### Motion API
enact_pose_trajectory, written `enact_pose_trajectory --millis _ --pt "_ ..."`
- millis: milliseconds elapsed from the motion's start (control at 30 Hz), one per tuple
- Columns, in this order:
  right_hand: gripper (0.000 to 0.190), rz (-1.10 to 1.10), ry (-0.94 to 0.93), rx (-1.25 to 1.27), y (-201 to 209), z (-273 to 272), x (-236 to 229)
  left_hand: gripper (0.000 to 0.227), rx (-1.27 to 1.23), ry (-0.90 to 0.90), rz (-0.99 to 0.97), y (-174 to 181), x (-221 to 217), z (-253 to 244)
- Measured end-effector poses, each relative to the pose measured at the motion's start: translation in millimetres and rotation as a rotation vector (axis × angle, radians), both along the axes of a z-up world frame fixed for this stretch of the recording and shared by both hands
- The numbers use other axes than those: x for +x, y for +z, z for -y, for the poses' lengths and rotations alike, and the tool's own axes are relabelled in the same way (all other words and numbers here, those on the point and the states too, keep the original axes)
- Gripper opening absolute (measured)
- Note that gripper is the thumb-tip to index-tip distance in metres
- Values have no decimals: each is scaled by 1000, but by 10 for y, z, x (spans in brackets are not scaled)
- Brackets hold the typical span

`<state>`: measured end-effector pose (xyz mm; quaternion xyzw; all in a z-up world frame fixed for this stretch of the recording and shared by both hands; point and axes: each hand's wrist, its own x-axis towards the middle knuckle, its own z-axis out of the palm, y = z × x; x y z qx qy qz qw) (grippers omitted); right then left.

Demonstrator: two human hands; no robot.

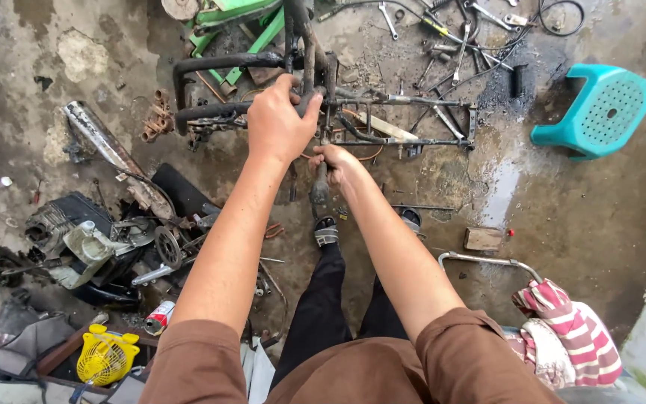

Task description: The person uses a hammer to strike and adjust a metal frame structure, likely part of a vehicle. They then use a wrench to tighten bolts on the frame. The task involves repeated hammering and wrenching actions on the metal components.

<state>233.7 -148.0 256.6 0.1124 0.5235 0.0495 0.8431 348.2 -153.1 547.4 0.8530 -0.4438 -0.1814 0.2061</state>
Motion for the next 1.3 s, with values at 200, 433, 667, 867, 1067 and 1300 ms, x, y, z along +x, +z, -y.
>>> enact_pose_trajectory --millis 200,433,667,867,1067,1300 --pt "25 -90 16 -358 749 -92 -38 39 6 41 26 -33 31 17" --pt "72 -194 395 -791 303 -695 -452 36 15 27 14 18 20 1" --pt "38 -204 477 -1059 -243 -461 -694 38 -3 7 48 -7 41 67" --pt "36 -380 -71 -872 511 -304 -484 37 13 37 -12 7 21 27" --pt "58 -433 -11 -1024 786 -135 -155 36 21 35 -8 -34 33 -12" --pt "33 -152 -246 -1055 949 -381 -133 35 30 51 -53 35 -4 -24"
